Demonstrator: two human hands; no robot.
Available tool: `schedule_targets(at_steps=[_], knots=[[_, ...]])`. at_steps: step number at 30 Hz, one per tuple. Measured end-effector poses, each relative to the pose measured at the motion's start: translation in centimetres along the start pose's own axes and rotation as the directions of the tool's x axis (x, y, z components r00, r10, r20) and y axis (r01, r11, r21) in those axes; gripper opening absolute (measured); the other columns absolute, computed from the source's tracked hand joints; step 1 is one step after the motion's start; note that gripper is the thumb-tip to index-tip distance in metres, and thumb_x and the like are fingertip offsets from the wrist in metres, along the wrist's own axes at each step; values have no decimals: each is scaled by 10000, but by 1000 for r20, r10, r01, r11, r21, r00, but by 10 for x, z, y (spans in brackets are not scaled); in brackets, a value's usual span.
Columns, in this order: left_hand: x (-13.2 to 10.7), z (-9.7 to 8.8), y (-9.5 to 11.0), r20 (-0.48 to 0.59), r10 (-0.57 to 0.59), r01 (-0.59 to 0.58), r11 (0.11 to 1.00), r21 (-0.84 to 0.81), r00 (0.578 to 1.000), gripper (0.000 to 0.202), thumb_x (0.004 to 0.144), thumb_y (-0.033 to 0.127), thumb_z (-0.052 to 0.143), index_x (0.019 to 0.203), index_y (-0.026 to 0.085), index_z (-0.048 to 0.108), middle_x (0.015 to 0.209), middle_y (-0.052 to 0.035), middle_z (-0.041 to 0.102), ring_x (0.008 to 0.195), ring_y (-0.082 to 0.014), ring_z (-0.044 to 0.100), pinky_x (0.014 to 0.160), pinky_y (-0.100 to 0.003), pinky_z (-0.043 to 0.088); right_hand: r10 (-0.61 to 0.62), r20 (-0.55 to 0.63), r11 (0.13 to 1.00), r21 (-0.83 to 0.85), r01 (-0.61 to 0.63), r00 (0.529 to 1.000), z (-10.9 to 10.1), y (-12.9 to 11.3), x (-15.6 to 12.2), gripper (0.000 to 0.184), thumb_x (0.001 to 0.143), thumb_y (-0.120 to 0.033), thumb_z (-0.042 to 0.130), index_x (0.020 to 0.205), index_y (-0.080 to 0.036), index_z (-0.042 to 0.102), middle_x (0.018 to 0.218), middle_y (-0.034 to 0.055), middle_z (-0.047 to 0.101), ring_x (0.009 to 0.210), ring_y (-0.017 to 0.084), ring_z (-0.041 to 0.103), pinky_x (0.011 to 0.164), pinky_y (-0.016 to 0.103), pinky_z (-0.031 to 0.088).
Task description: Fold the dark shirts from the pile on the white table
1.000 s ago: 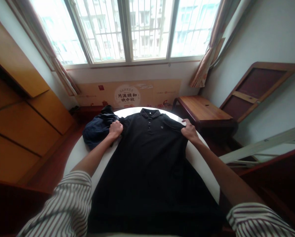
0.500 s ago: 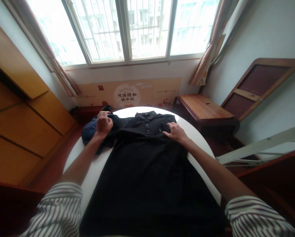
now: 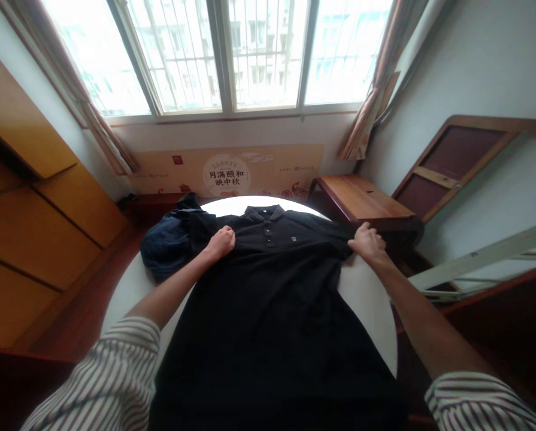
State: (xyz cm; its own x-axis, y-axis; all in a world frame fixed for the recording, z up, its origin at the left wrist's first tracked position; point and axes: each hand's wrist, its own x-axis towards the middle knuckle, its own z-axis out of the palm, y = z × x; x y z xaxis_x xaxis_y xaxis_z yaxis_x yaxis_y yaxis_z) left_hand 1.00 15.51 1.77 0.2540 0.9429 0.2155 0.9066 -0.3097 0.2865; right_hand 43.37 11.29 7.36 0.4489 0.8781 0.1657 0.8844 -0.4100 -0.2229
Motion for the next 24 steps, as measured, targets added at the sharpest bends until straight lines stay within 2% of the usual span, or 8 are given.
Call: schedule_targets(at_steps=[3,6,8,10,12,16,20,24], knots=[[35,-2,2,-51,-72,69,996,-56,996,287,950,191,441,1102,73,655,1362,-211,521,1214,-282,563,1068,-362,408,-153,-39,988,23,154,988,2,-19,-5,489,828,-152,587,1282,-1,485,1252,310,536,1163,387,557,900,457,481],[71,4,4,-45,-141,136,985,-110,989,326,918,204,531,1203,61,599,1344,-224,545,1270,-287,524,1079,-358,391,-359,58,923,168,345,931,4,-59,-3,321,922,-226,564,1197,-61,587,1162,205,619,1057,303,614,888,400,502],[88,10,3,-16,-177,173,975,-141,984,440,862,261,645,1253,75,566,1309,-220,581,1241,-296,549,1041,-363,423,-414,116,895,231,381,903,7,-85,2,316,941,-319,593,1181,-114,612,1149,115,635,1002,256,633,860,390,531],[99,16,1,17,-205,205,965,-165,979,556,775,318,750,1248,86,571,1256,-212,620,1186,-313,587,990,-367,456,-440,120,880,258,400,890,11,-104,7,351,941,-375,605,1211,-151,598,1201,73,613,1020,242,626,857,415,544],[103,20,-1,40,-216,219,958,-183,976,517,726,314,787,1163,90,626,1155,-194,669,1116,-320,622,951,-361,475,-462,116,863,286,416,879,16,-117,9,368,945,-375,602,1242,-159,578,1237,79,594,1045,239,618,869,435,542],[98,24,0,-30,-174,162,960,-228,984,250,815,221,668,1032,99,692,1087,-167,661,1055,-281,633,970,-345,470,-517,94,820,340,460,851,24,-136,9,377,955,-360,591,1265,-147,561,1251,93,586,1051,224,612,885,426,532],[89,22,-3,-186,-132,79,960,-268,974,277,890,151,532,1125,75,655,1175,-177,569,1096,-241,592,1047,-331,433,-586,35,752,394,528,809,23,-154,10,355,958,-356,587,1246,-149,576,1242,81,594,1049,233,613,893,427,528],[103,10,-14,-292,-128,37,954,-297,948,323,865,69,469,1153,54,614,1177,-185,537,1127,-259,567,1083,-387,421,-637,-62,677,434,595,769,15,-168,11,329,991,-328,532,1257,-139,568,1272,96,571,1046,200,615,914,409,512]])
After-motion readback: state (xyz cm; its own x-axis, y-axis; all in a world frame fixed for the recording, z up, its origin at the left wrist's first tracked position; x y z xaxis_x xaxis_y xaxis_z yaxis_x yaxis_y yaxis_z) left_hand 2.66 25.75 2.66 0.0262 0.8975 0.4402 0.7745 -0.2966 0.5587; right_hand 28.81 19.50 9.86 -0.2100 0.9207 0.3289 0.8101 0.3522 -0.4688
